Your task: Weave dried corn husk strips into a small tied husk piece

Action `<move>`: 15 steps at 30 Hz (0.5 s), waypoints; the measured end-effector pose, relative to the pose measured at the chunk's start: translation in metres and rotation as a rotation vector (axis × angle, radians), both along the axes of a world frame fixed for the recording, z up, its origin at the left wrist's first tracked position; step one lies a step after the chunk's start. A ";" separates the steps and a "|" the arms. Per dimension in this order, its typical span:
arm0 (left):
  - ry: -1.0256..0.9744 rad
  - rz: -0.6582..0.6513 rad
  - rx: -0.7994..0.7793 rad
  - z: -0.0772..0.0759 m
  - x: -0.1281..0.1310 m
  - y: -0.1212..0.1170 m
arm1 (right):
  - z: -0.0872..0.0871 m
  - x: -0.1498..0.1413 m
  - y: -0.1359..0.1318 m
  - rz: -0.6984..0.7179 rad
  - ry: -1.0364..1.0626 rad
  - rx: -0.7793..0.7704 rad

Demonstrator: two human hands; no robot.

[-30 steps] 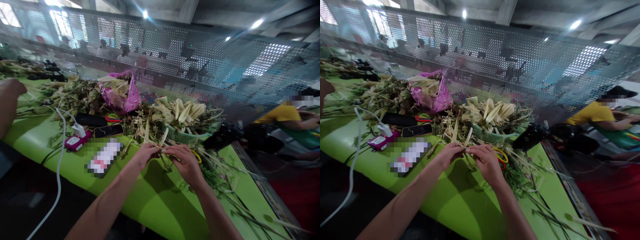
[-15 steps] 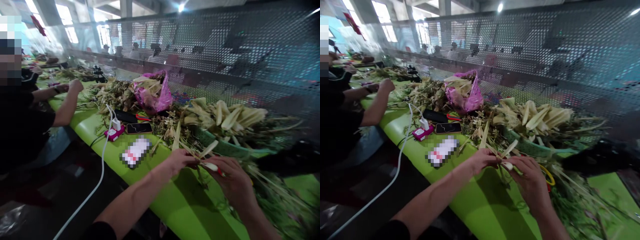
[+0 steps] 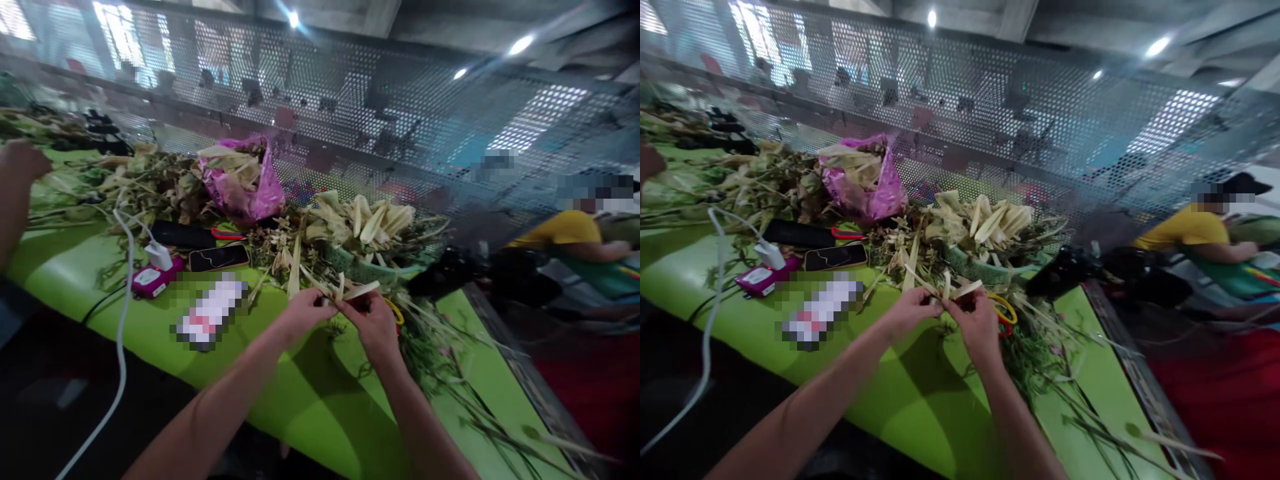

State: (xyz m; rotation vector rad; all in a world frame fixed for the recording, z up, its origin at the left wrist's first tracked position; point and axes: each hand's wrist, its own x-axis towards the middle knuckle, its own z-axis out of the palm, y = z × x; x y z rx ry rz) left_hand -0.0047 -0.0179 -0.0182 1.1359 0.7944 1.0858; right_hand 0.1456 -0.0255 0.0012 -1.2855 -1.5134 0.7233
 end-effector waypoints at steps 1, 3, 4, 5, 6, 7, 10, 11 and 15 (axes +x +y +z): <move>0.016 0.005 0.015 0.000 0.000 0.000 | 0.000 -0.001 0.000 0.024 0.059 -0.021; 0.003 0.013 0.039 0.001 0.002 -0.002 | -0.002 -0.002 -0.001 0.030 0.135 -0.021; -0.026 0.025 0.037 0.002 0.003 -0.003 | -0.003 -0.002 -0.001 0.011 0.148 -0.006; -0.063 0.046 0.021 0.004 0.004 -0.004 | -0.005 -0.003 -0.001 -0.015 0.152 0.015; -0.101 0.075 -0.003 0.005 0.005 -0.006 | -0.006 -0.004 -0.001 -0.039 0.154 0.034; -0.132 0.108 -0.032 0.007 0.006 -0.007 | -0.007 -0.005 -0.002 -0.057 0.156 0.048; -0.167 0.185 -0.087 0.008 0.010 -0.010 | -0.007 -0.007 -0.003 -0.081 0.128 0.082; -0.169 0.194 -0.089 0.008 0.012 -0.011 | -0.007 -0.008 -0.004 -0.083 0.097 0.100; -0.117 0.236 -0.063 0.002 0.013 -0.007 | -0.002 -0.007 -0.008 -0.051 -0.149 0.255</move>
